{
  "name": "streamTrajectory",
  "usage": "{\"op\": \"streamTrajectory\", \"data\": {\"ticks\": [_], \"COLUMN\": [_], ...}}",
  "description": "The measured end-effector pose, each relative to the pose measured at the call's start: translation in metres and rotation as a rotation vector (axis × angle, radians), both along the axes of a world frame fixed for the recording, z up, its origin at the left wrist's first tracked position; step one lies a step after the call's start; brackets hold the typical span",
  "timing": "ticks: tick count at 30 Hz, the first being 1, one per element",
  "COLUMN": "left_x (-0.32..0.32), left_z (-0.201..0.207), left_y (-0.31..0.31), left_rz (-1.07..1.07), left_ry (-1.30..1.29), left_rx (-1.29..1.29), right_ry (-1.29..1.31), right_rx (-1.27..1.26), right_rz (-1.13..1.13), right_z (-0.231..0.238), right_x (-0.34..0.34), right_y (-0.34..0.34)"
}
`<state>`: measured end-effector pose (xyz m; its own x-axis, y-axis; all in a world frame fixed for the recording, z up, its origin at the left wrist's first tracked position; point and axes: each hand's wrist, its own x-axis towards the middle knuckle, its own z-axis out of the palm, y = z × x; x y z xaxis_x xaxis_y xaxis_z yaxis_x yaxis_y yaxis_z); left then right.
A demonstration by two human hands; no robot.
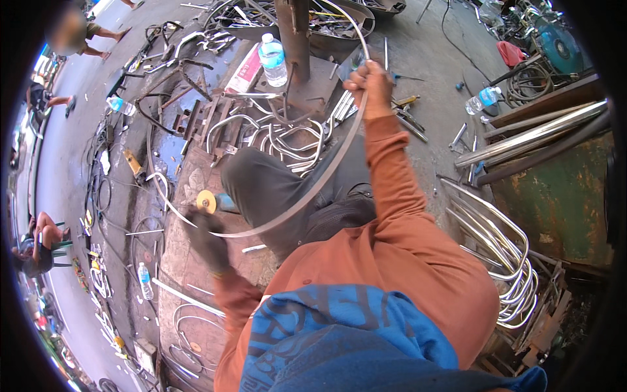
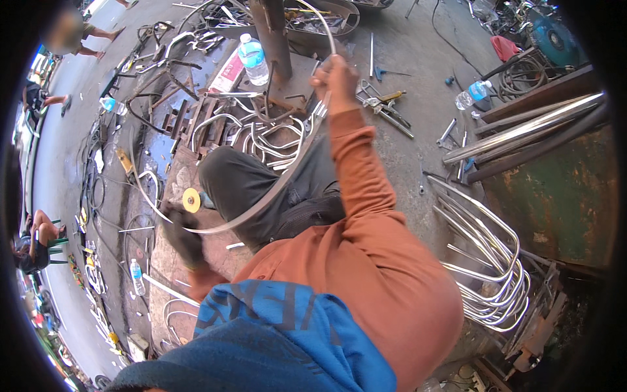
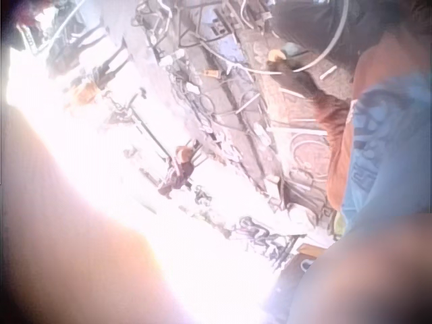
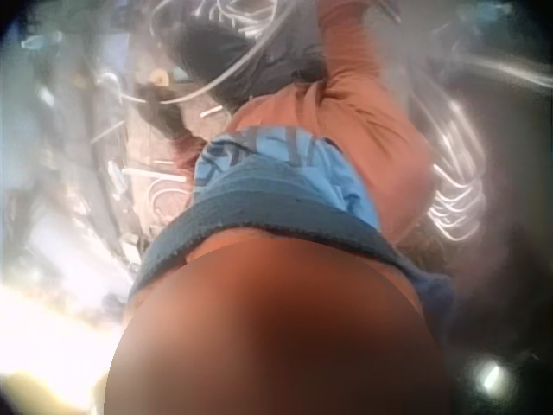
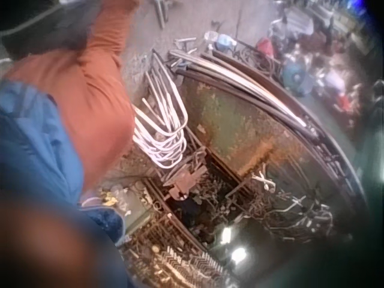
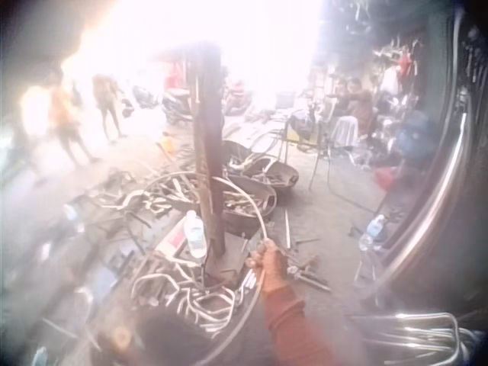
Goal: The person sits on the ground and bends a long metal rod into a circular shape using both hands. They repeatedly adjust the curvature and inspect the formed loop.
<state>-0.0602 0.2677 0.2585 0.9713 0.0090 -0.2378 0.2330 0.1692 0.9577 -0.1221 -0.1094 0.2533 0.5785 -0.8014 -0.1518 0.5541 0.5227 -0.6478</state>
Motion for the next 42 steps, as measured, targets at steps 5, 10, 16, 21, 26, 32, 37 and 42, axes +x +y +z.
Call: {"op": "streamTrajectory", "data": {"ticks": [5,10,16,21,26,32,37,42], "left_x": [0.082,-0.007,-0.061,-0.059,-0.068,-0.010,0.017,-0.047], "left_z": [0.027,-0.031,-0.052,-0.032,-0.035,-0.015,-0.007,-0.028], "left_y": [-0.002,0.020,0.013,-0.001,-0.003,0.001,-0.002,-0.016], "left_rz": [-0.257,-0.677,-0.807,-0.686,-0.178,-0.311,-0.559,-0.749], "left_ry": [-0.236,0.052,0.424,0.429,0.463,0.327,0.375,0.516], "left_rx": [-0.062,-0.482,-0.489,-0.805,-0.629,-0.880,-0.882,-0.774], "right_ry": [-0.129,0.163,0.201,0.162,0.098,0.088,0.241,0.382], "right_rx": [-0.075,-0.158,-0.387,-0.278,-0.230,-0.209,-0.381,-0.603], "right_rz": [-0.067,0.207,0.576,0.567,0.479,0.161,0.240,0.617], "right_z": [-0.004,-0.003,0.031,0.033,0.029,0.019,0.034,0.054], "right_x": [0.010,-0.031,0.002,0.002,0.003,0.023,0.012,0.036], "right_y": [0.012,-0.076,-0.151,-0.144,-0.125,-0.062,-0.097,-0.164]}}
